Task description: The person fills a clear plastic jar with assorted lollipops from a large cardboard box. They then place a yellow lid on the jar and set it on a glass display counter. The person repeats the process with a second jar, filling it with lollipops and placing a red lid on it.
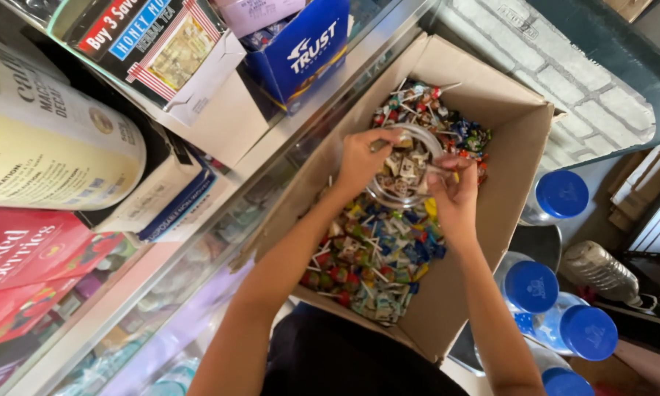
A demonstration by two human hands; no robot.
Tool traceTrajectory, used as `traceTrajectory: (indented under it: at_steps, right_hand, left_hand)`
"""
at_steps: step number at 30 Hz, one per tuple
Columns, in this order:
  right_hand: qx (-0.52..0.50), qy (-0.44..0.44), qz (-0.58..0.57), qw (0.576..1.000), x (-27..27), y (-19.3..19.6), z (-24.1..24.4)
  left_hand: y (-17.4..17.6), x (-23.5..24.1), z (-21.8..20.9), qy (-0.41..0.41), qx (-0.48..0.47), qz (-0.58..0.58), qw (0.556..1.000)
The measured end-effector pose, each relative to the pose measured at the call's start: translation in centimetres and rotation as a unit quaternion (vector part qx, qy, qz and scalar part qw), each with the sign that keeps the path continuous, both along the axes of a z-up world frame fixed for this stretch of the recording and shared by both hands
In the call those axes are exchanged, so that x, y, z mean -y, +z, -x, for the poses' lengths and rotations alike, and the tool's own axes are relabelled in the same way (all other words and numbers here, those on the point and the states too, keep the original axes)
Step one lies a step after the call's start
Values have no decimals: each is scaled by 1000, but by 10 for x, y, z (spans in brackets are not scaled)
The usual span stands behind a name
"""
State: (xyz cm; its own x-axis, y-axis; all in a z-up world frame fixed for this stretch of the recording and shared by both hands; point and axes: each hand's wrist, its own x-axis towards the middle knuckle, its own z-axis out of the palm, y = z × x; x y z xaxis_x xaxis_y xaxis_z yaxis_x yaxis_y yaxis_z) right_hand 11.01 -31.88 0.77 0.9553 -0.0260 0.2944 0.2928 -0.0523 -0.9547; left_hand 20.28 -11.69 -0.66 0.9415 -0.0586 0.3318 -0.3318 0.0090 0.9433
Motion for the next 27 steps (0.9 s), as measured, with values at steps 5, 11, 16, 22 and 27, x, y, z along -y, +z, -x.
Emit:
traceTrajectory:
  at_steps: [5,11,16,22,27]
  right_hand:
    - [-6,22,-6,1000,-22,36,-3]
    - [8,74,89,993,-24,29,8]
    - [-101,319,216,917,-55,34,11]
    - [-154,472,423,758,-89,-62,-9]
    - [-99,421,448,782,-112,-118,-17]
  left_hand:
    - [2,-1,4,-11,3,29,1000]
    - [7,-5,3,-11,1,12,1000]
    - [11,-7,4,-6,-6,7,1000]
    - [-1,-5,1,20,29,-5,999]
    - [21,-10,2,-8,-100,-85,991]
